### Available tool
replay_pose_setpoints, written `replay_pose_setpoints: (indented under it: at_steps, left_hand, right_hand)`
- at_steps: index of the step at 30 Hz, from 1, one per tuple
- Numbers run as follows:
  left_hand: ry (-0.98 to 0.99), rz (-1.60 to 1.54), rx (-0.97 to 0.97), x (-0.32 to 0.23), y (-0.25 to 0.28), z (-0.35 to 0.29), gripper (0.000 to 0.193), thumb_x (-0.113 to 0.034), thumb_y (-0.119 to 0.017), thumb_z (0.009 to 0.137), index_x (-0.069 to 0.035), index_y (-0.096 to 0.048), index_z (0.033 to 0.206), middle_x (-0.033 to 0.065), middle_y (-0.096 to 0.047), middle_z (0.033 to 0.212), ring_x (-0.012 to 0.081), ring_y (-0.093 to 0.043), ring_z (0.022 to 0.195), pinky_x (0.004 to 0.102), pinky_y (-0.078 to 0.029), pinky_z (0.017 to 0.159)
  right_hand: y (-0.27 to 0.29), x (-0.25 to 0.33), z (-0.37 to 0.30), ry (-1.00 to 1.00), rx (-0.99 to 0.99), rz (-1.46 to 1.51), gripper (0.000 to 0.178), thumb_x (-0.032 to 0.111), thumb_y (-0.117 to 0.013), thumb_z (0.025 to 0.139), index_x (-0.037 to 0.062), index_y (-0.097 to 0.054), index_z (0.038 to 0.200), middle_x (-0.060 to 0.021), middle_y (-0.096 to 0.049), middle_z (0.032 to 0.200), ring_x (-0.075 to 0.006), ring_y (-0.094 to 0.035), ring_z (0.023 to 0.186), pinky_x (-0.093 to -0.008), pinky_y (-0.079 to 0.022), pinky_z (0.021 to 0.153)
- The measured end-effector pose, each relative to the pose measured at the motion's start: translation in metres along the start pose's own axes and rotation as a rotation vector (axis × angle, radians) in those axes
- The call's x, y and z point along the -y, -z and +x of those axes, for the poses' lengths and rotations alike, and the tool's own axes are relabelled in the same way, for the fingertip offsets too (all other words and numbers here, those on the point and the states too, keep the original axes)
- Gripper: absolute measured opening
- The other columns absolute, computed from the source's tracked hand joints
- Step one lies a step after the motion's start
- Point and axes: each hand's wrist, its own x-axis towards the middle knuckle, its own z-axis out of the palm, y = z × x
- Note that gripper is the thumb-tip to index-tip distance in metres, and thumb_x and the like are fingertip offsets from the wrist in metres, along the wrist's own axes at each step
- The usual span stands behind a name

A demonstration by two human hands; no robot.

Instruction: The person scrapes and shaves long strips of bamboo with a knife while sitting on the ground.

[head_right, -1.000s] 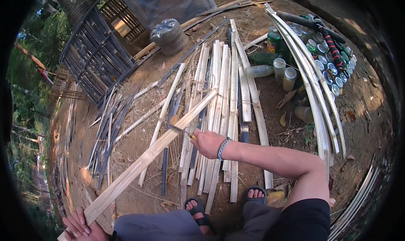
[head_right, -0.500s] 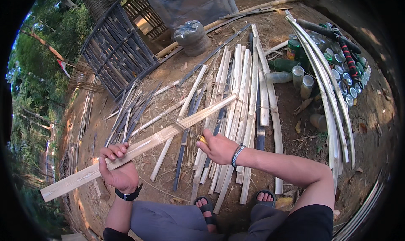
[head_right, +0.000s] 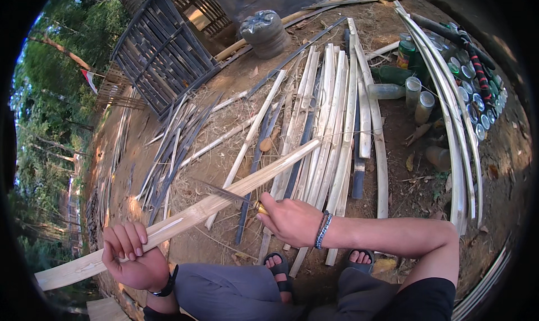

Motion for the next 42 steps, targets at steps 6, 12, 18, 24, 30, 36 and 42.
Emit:
replay_pose_setpoints:
  at_steps: [6,12,18,24,30,36,42]
  left_hand:
    - [-0.105,0.050,0.073,0.005,0.010,-0.014,0.033,-0.023,-0.040,0.097,-0.016,-0.031,0.066,-0.0027,-0.030,0.053,0.0080,-0.029,0.044,0.0237,-0.031,0.048]
    - [-0.147,0.046,0.071,0.004,0.011,-0.018,0.033,-0.023,-0.041,0.096,-0.015,-0.031,0.065,-0.0026,-0.030,0.050,0.0080,-0.029,0.041,0.0233,-0.030,0.045]
    - [-0.139,0.058,0.100,0.005,0.013,-0.020,0.033,-0.023,-0.044,0.095,-0.015,-0.032,0.065,-0.0026,-0.031,0.049,0.0081,-0.029,0.040,0.0226,-0.030,0.044]
    - [-0.163,0.065,0.116,0.004,0.022,-0.027,0.033,-0.023,-0.049,0.093,-0.015,-0.032,0.065,-0.0024,-0.030,0.049,0.0081,-0.029,0.039,0.0228,-0.030,0.043]
    - [-0.165,0.046,0.137,0.004,0.023,-0.024,0.034,-0.022,-0.051,0.091,-0.015,-0.032,0.064,-0.0026,-0.033,0.048,0.0077,-0.032,0.038,0.0228,-0.031,0.041]
    - [-0.194,-0.003,0.232,0.006,0.026,-0.024,0.040,-0.022,-0.059,0.084,-0.016,-0.030,0.057,-0.0035,-0.033,0.041,0.0067,-0.033,0.033,0.0217,-0.032,0.038]
    - [-0.158,-0.073,0.397,0.000,0.028,-0.024,0.043,-0.019,-0.061,0.080,-0.016,-0.030,0.050,-0.0018,-0.034,0.038,0.0074,-0.030,0.031,0.0241,-0.027,0.034]
  right_hand:
    - [-0.006,-0.004,0.010,-0.006,-0.067,-0.163,0.025,0.023,-0.044,0.098,-0.0017,-0.038,0.097,-0.0237,-0.060,0.062,-0.0437,-0.063,0.062,-0.0500,-0.051,0.055]
    - [0.004,-0.039,0.005,-0.158,-0.009,-0.212,0.027,0.023,-0.044,0.097,-0.0031,-0.039,0.099,-0.0257,-0.061,0.064,-0.0432,-0.064,0.064,-0.0495,-0.051,0.056]
    - [0.014,-0.035,0.009,-0.114,0.034,-0.228,0.026,0.023,-0.044,0.098,-0.0026,-0.041,0.099,-0.0249,-0.061,0.063,-0.0432,-0.064,0.063,-0.0512,-0.051,0.057]
    - [0.015,-0.006,0.000,-0.121,0.137,-0.157,0.027,0.023,-0.044,0.097,-0.0038,-0.042,0.100,-0.0259,-0.061,0.065,-0.0430,-0.064,0.065,-0.0513,-0.051,0.059]
    - [0.025,-0.046,0.020,-0.143,-0.002,-0.263,0.027,0.022,-0.045,0.097,-0.0044,-0.041,0.098,-0.0255,-0.062,0.065,-0.0432,-0.064,0.066,-0.0506,-0.052,0.058]
    - [0.025,-0.003,0.000,-0.100,0.131,-0.183,0.028,0.023,-0.046,0.097,-0.0043,-0.042,0.098,-0.0249,-0.061,0.063,-0.0432,-0.064,0.064,-0.0506,-0.051,0.057]
    - [0.024,-0.018,-0.003,-0.143,0.142,-0.160,0.028,0.023,-0.045,0.098,-0.0052,-0.042,0.099,-0.0256,-0.063,0.067,-0.0427,-0.065,0.068,-0.0492,-0.053,0.062]
